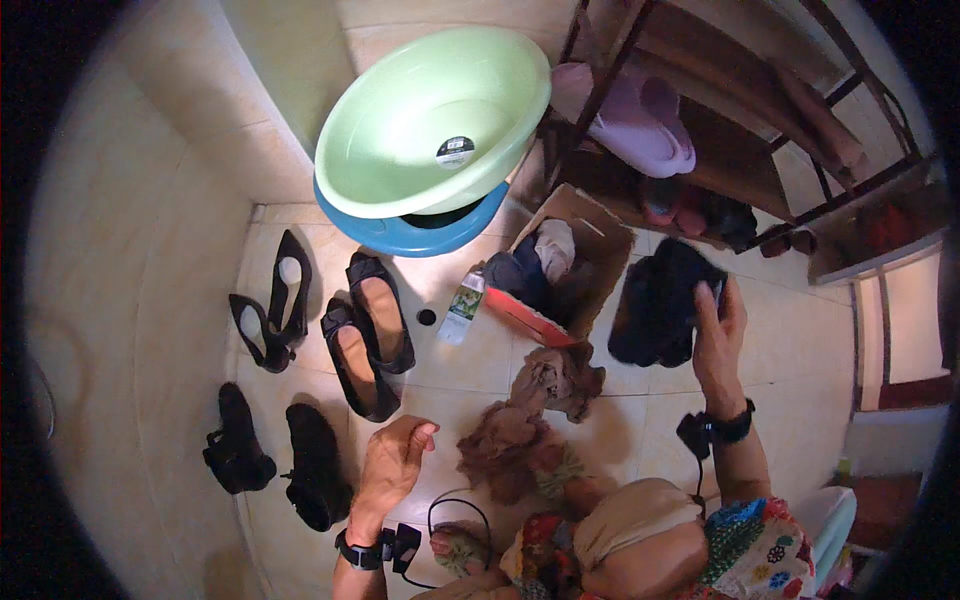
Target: The person cleans several black shoes by hand using a cloth and a bottled liquid, wiping the exterior surfaces of each shoe before placing them on the floor or a shelf.
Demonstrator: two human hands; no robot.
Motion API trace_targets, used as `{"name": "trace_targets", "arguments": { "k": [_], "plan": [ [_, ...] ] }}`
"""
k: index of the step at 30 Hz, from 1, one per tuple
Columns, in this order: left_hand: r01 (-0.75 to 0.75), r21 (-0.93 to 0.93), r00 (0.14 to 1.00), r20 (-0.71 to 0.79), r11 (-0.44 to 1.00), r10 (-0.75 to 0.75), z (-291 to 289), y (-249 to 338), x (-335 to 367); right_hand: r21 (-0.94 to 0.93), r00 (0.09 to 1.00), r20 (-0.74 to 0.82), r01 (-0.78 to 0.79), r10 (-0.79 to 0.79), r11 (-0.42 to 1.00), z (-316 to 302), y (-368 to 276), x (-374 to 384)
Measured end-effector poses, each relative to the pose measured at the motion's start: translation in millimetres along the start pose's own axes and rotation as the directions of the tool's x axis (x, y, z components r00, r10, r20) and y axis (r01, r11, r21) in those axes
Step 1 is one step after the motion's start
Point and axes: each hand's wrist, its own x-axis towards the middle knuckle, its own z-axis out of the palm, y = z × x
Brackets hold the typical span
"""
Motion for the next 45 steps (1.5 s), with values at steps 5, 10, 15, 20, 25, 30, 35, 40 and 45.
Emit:
{"name": "trace_targets", "arguments": {
  "k": [5,10,15,20,25,30,35,40,45],
  "plan": [
    [0.016,-0.053,1.0,-0.004,0.998,-0.016,5.1,-6.1,-8.0,-0.179,0.994,0.014,0.108,-0.107,0.978,20.0,8.0,3.8],
    [0.115,-0.027,0.993,-0.02,0.993,-0.116,3.0,-17.3,-20.0,-0.234,0.685,0.709,0.452,-0.167,0.861,49.5,60.9,-71.7],
    [0.078,0.013,0.997,-0.013,0.997,-0.078,13.9,-25.5,-18.6,-0.162,0.411,0.898,0.634,-0.153,0.756,92.0,103.5,-94.2],
    [0.024,0.041,1.0,0.003,0.999,-0.024,25.2,-26.3,-17.6,-0.279,0.597,0.757,0.663,-0.265,0.695,202.5,106.3,-67.2],
    [0.077,-0.112,0.997,0.01,0.991,-0.076,38.4,-29.5,-22.4,-0.466,0.519,0.821,0.85,-0.238,0.246,263.5,159.3,-42.3],
    [0.309,-0.403,0.951,0.142,0.862,-0.275,65.9,-73.8,-50.1,-0.432,0.41,0.863,0.902,-0.296,-0.011,268.6,169.4,-49.9],
    [0.425,-0.778,0.882,0.241,0.463,-0.405,74.9,-79.4,-45.5,-0.243,0.312,0.863,0.946,-0.396,0.215,231.4,131.4,-87.4],
    [0.341,-0.912,0.852,0.402,-0.227,-0.335,88.2,-74.9,-30.4,0.181,-0.032,0.85,0.955,-0.526,0.234,172.5,50.4,-139.5],
    [0.271,-0.962,0.87,0.257,-0.027,-0.421,69.0,-68.4,-25.7,0.136,0.223,0.898,0.679,-0.38,0.721,199.5,104.0,-122.6]
  ]
}}
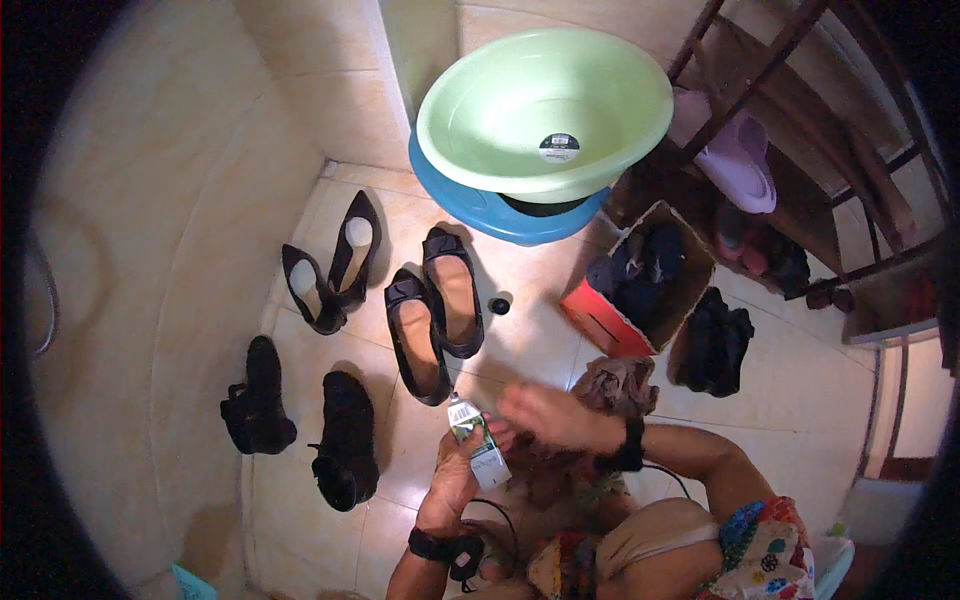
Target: The person cleans several black shoes by hand using a cloth and a bottled liquid, wiping the exterior surfaces of each shoe before placing them on the floor or a shelf.
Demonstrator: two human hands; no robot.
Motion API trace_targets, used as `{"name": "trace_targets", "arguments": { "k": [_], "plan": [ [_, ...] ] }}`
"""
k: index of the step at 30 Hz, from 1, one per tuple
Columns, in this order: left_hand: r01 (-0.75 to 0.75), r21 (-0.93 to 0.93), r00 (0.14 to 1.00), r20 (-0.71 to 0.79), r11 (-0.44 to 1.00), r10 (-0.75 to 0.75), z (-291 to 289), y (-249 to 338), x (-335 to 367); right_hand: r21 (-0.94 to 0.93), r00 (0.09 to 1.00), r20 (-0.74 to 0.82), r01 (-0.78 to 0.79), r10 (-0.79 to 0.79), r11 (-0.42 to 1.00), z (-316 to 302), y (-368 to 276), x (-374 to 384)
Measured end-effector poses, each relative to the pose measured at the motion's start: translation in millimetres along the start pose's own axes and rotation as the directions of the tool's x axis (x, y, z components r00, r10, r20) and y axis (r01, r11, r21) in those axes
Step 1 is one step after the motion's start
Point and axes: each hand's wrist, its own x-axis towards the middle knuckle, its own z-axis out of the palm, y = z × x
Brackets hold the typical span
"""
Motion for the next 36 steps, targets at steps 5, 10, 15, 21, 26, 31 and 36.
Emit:
{"name": "trace_targets", "arguments": {
  "k": [5,10,15,21,26,31,36],
  "plan": [
    [-0.138,0.138,0.99,-0.016,0.981,0.141,-10.6,10.4,-12.4,0.011,0.905,-0.244,-0.358,0.35,0.934,-13.2,55.1,79.9],
    [-0.2,0.259,0.979,0.006,0.945,0.206,-4.7,8.8,-15.0,-0.164,0.874,-0.202,-0.475,0.441,0.865,10.6,97.2,97.9],
    [-0.273,0.228,0.959,-0.017,0.934,0.285,-7.1,7.4,-16.5,-0.047,0.911,-0.157,-0.392,0.381,0.919,30.3,100.7,72.9],
    [-0.248,0.281,0.967,0.009,0.927,0.256,7.1,18.9,-20.3,0.819,0.862,-0.016,-0.28,0.506,0.502,-72.5,-5.1,78.8],
    [-0.236,0.352,0.972,0.078,0.906,0.223,15.2,21.6,-20.3,0.961,0.9,-0.03,-0.095,0.435,0.261,-74.8,-27.9,82.2],
    [-0.233,0.356,0.972,0.11,0.905,0.207,22.7,22.8,-27.2,0.998,0.905,0.063,-0.066,0.42,-0.009,-57.5,-34.7,84.4],
    [-0.262,0.348,0.965,0.12,0.9,0.234,26.3,24.5,-29.6,0.994,0.917,0.104,-0.083,0.386,-0.07,-55.0,-42.2,80.9]
  ]
}}
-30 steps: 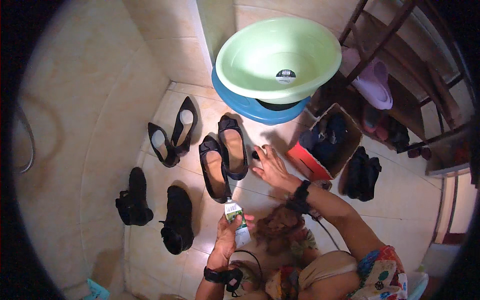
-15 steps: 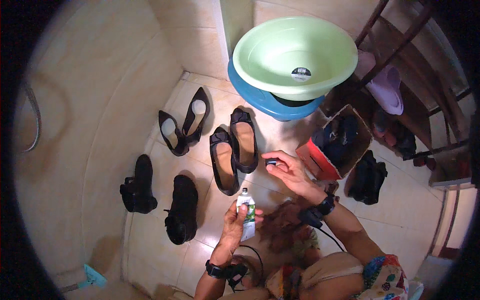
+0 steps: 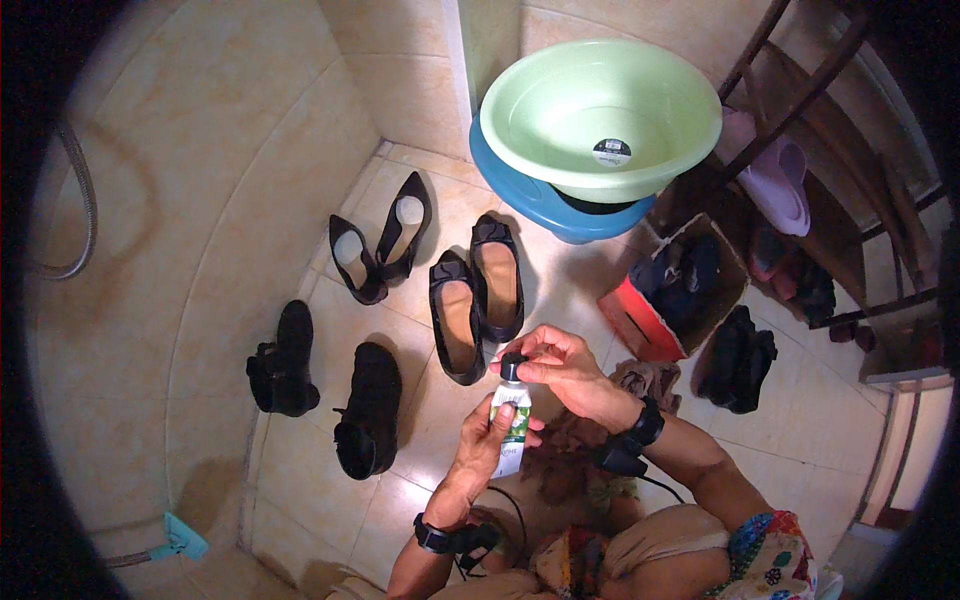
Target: The person cleans several black shoes by hand using a cloth and a bottled liquid, wiping the exterior surfaces of each shoe before placing them on the floor or a shelf.
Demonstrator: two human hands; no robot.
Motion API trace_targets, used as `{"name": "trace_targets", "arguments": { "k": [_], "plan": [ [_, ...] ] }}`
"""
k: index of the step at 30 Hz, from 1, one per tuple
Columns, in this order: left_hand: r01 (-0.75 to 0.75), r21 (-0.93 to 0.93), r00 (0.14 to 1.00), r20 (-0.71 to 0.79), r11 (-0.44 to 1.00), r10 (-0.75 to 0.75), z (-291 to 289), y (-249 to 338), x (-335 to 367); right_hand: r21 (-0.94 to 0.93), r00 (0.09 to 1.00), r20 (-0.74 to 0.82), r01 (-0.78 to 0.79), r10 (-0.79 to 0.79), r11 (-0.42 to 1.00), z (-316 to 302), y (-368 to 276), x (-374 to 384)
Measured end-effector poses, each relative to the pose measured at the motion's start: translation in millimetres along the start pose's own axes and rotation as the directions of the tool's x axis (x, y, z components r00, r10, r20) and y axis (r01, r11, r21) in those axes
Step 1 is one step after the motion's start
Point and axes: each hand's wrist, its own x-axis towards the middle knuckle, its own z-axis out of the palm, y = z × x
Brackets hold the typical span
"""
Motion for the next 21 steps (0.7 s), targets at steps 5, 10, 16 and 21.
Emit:
{"name": "trace_targets", "arguments": {
  "k": [5,10,16,21],
  "plan": [
    [-0.01,-0.009,0.999,0.03,1.0,0.01,-2.3,4.5,1.3,-0.149,0.998,0.043,-0.029,0.036,0.988,-5.3,-2.9,-4.7],
    [-0.044,0.063,0.999,0.02,0.997,0.042,-7.9,5.2,0.9,-0.285,0.987,0.097,-0.095,0.127,0.954,6.0,-35.0,-3.5],
    [-0.193,0.602,0.952,-0.078,0.775,0.297,6.8,10.6,2.2,-0.711,0.955,0.291,0.254,-0.055,0.656,-5.5,-36.4,-0.9],
    [-0.243,0.855,0.916,0.048,0.458,0.398,10.8,18.3,1.7,-0.882,0.961,0.275,0.241,0.025,0.405,-4.4,-44.2,-9.8]
  ]
}}
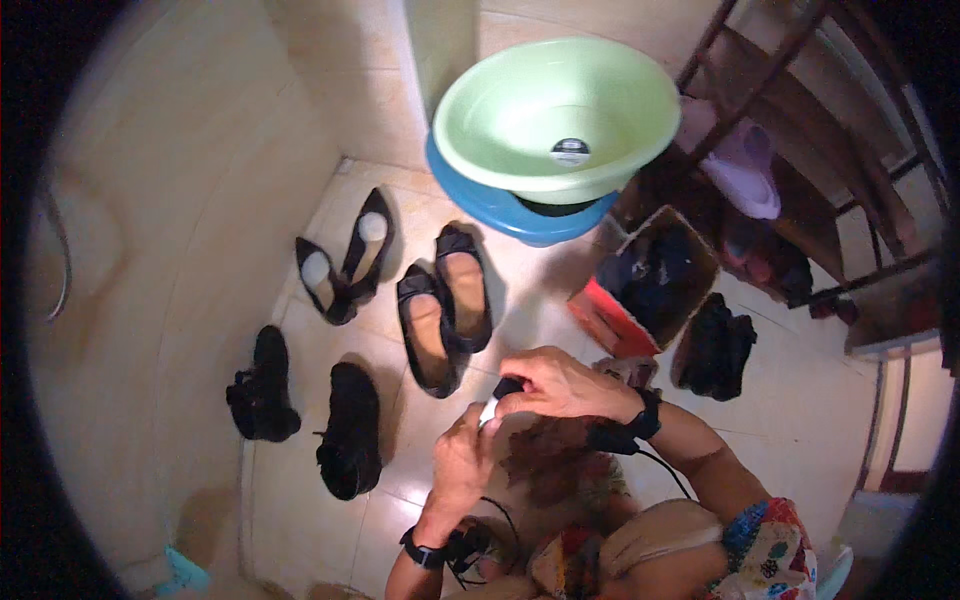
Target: The person cleans several black shoes by hand using a cloth and a bottled liquid, wiping the exterior surfaces of each shoe before placing them on the floor or a shelf.
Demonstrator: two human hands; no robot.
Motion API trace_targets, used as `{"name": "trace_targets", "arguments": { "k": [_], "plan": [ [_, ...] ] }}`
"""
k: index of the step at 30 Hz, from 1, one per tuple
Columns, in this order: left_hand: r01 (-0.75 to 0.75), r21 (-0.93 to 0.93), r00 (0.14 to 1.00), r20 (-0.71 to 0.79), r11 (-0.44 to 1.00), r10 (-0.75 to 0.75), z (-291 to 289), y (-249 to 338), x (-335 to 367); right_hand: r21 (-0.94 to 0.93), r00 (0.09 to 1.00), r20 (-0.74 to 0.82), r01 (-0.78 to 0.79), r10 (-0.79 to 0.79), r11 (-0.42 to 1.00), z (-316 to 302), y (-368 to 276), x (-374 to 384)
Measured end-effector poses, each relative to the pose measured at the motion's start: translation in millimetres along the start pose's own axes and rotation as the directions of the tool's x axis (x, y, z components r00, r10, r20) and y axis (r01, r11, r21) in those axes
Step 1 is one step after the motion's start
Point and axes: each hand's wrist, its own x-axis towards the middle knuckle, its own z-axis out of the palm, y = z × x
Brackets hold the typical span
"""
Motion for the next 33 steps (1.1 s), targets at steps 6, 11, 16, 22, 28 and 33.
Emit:
{"name": "trace_targets", "arguments": {
  "k": [6,11,16,22,28,33],
  "plan": [
    [0.432,-0.66,0.884,0.445,0.615,-0.144,-6.4,-13.0,-5.8,0.295,0.985,0.175,-0.05,-0.002,0.954,-11.5,-8.9,-8.8],
    [0.183,-0.243,0.955,0.273,0.953,-0.113,-0.7,-4.7,-0.9,0.001,0.995,0.092,-0.043,0.043,0.999,-2.5,4.2,-12.5],
    [0.323,-0.581,0.917,0.388,0.747,-0.094,-2.1,-4.8,-1.1,0.28,0.999,0.023,0.04,-0.048,0.959,-13.4,-9.5,-21.8],
    [-0.214,0.512,0.964,-0.026,0.832,0.264,13.6,16.5,4.3,0.268,0.95,-0.261,-0.099,0.172,0.958,-8.2,-31.9,-37.4],
    [-0.197,0.918,0.846,-0.018,0.344,0.533,37.2,29.5,7.7,0.704,0.831,-0.176,-0.269,0.528,0.658,-7.3,-28.6,-64.4],
    [-0.387,0.579,0.896,0.051,0.718,0.442,36.6,54.7,19.5,0.659,0.713,-0.282,-0.343,0.643,0.669,-13.5,-26.4,-82.7]
  ]
}}
